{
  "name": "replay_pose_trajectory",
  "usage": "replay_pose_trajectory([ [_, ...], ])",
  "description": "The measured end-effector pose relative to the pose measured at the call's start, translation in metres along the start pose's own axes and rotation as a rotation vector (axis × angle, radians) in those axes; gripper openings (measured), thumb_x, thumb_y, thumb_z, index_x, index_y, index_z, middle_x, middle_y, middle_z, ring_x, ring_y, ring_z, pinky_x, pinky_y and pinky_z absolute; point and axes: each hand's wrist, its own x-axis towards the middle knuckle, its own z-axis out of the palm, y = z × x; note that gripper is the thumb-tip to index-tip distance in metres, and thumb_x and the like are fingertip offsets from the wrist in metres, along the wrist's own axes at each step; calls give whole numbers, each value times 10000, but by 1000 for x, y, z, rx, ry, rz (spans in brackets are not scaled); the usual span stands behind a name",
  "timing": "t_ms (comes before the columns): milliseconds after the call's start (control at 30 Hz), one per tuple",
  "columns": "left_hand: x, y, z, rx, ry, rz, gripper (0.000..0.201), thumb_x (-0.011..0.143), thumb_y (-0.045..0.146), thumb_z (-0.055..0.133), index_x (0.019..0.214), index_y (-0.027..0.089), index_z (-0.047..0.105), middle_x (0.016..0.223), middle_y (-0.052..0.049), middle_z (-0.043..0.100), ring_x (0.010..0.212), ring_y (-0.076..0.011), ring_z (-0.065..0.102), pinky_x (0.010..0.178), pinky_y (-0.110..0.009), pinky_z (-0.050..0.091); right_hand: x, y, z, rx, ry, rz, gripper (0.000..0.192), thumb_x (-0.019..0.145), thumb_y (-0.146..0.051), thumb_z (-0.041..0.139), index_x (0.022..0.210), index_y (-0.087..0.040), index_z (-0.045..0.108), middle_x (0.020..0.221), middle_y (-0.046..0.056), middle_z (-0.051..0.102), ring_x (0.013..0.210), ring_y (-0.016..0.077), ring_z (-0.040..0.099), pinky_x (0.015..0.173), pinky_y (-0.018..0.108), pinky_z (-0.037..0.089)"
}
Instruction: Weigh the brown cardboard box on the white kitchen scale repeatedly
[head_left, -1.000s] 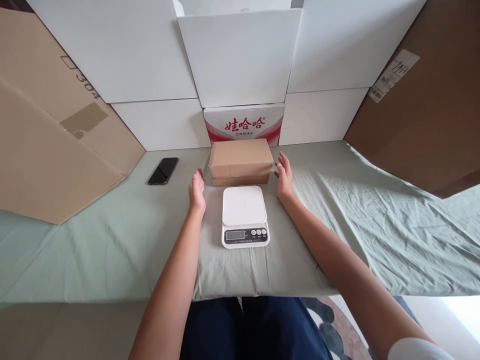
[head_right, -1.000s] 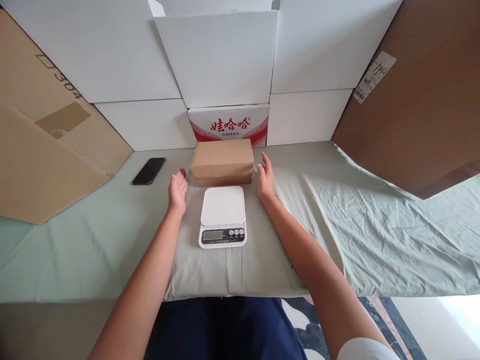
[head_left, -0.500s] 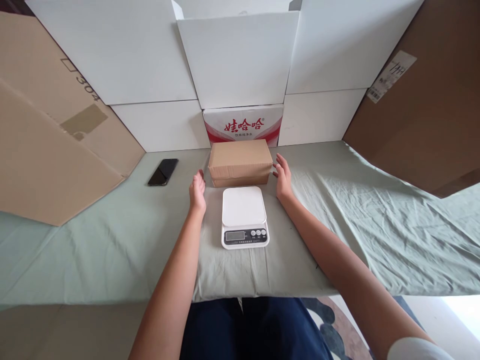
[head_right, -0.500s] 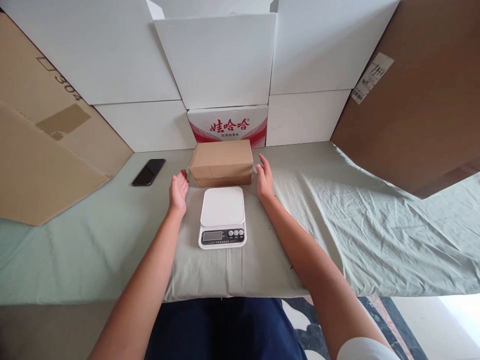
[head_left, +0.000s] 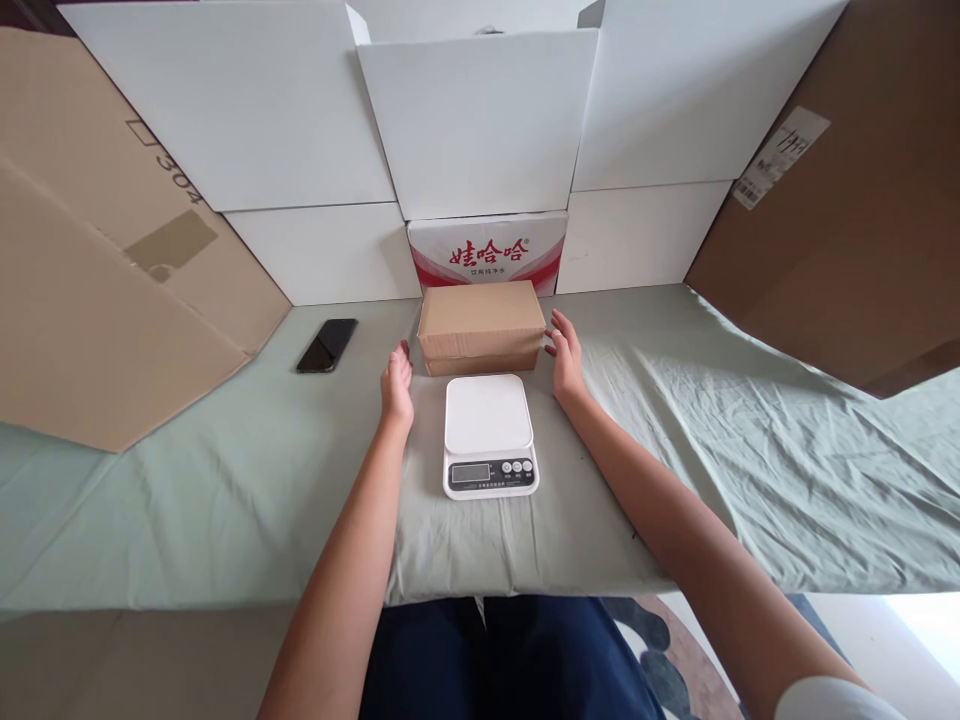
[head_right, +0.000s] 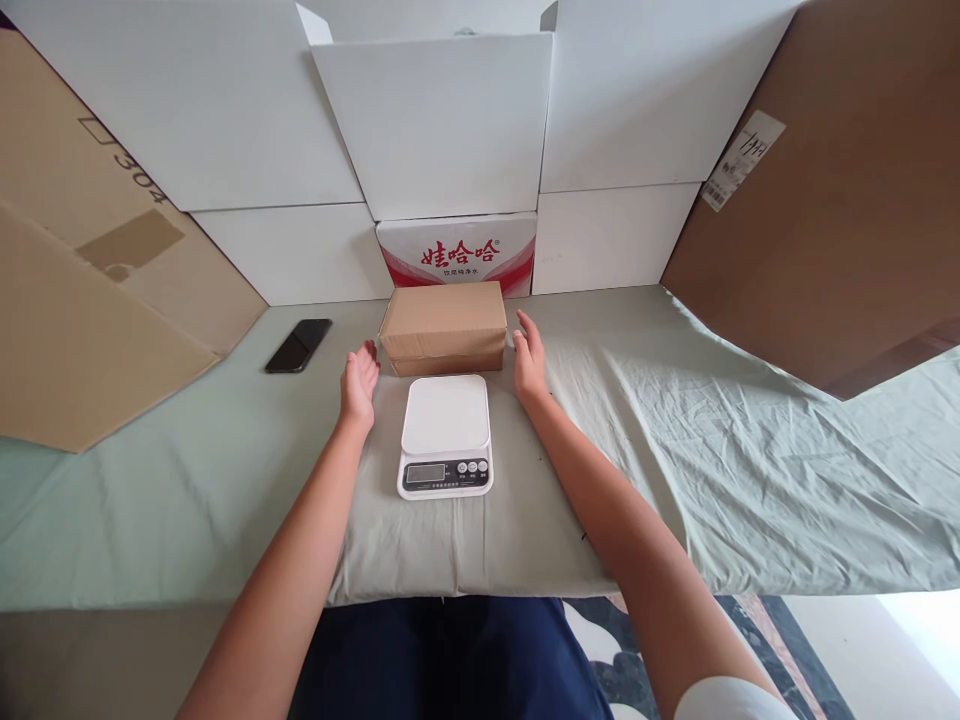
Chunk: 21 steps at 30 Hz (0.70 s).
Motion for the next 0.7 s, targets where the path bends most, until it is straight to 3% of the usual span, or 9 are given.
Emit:
replay_pose_trajectory([
  [267,-1,0,2,-9,9,-20,802,963,745,473,1530,191,593,1687,-145,446,1601,-272,372,1312,-396,306,0,-1,1,27,0,3,581,949,-587,485,1471,-346,565,1634,54,521,1461,316,537,1225,584,431],
  [500,0,0,1,-5,-3,-22,797,971,742,472,1532,188,591,1686,-148,445,1604,-273,364,1313,-402,304,1,3,1,14,4,-1,670,966,-614,470,1594,-398,383,1627,78,495,1408,299,573,1169,579,490],
  [700,-1,0,2,-7,-3,-23,810,966,747,475,1532,179,589,1688,-158,438,1604,-278,362,1313,-404,303,3,12,0,21,5,-27,667,972,-627,474,1597,-408,394,1589,81,525,1370,285,595,1129,542,522],
])
